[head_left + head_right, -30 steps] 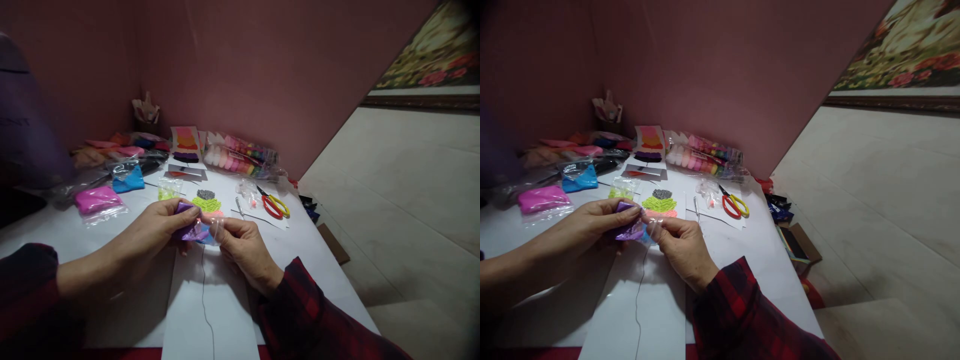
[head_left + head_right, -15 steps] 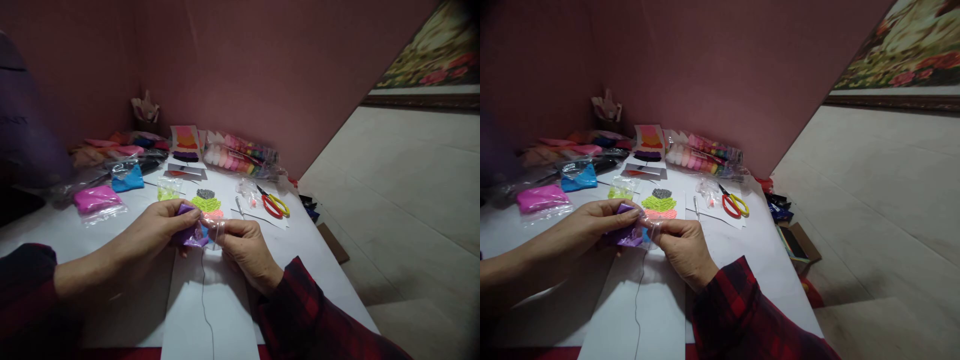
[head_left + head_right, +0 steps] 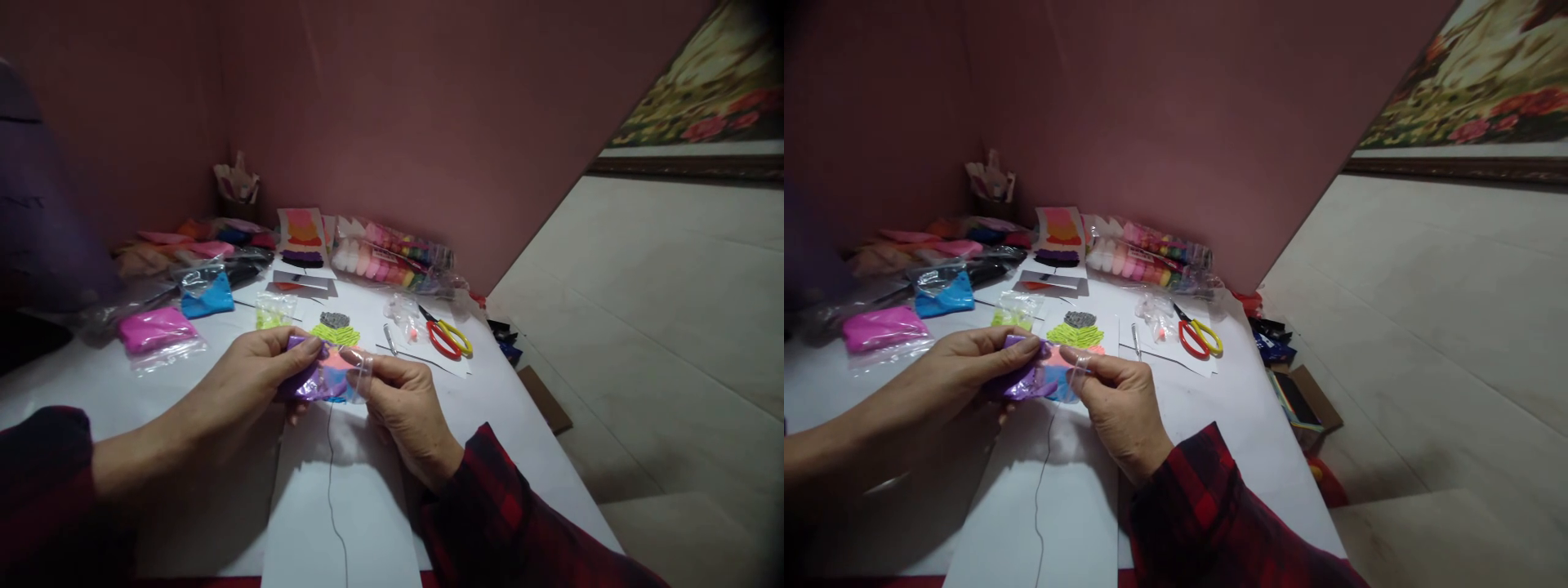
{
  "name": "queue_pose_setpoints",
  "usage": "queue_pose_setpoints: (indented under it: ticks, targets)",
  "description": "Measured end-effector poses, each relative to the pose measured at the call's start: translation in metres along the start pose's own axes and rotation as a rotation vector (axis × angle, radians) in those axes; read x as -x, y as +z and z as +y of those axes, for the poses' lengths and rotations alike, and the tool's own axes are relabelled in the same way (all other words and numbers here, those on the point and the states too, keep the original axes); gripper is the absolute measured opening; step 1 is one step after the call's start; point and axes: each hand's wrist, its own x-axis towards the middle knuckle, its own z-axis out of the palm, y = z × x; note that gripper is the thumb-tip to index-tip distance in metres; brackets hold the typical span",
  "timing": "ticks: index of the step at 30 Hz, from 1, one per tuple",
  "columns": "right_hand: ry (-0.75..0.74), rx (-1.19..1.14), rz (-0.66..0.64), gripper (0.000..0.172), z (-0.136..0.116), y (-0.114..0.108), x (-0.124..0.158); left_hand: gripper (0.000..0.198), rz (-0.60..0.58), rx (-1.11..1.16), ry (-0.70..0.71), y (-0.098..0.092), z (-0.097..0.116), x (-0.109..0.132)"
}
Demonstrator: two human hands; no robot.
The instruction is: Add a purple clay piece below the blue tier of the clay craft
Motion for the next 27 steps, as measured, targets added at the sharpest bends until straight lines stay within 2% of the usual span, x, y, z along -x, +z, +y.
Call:
queue_pose_setpoints:
  ticks: [4,8,12,16,18,21,27]
  targets:
    - [-0.032,-0.028,-0.079,0.020,0.0039,-0.0029,-0.0027,0.016,-0.022,-0.001,-0.039,0.0007,0.0014,0.0003]
    - [-0.054,-0.040,-0.147,0.015,0.0066,-0.0035,-0.0013,0.020,-0.085,0.000,0.006,-0.0019,-0.0016,-0.0027]
    - [-0.045,-0.060,-0.096,0.018,0.0077,-0.0020,0.0007,0.020,-0.132,0.007,0.031,-0.0037,-0.0048,-0.0048]
    - [-0.078,-0.052,-0.017,0.023,0.0073,-0.0027,-0.0014,0.011,-0.176,0.058,0.001,-0.0022,-0.0056,-0.0044]
    - [-0.060,-0.026,0.011,0.023,0.0056,-0.0032,-0.0023,0.013,-0.183,0.081,-0.004,-0.0010,-0.0051,-0.0037]
    - [-0.013,0.006,0.004,0.027,0.0019,-0.0029,-0.0010,0.017,-0.163,0.073,0.003,-0.0007,-0.0034,-0.0024]
    - [0.000,0.001,-0.032,0.032,-0.0008,-0.0019,0.0007,0.010,-0.148,0.064,0.042,-0.0028,-0.0030,-0.0022]
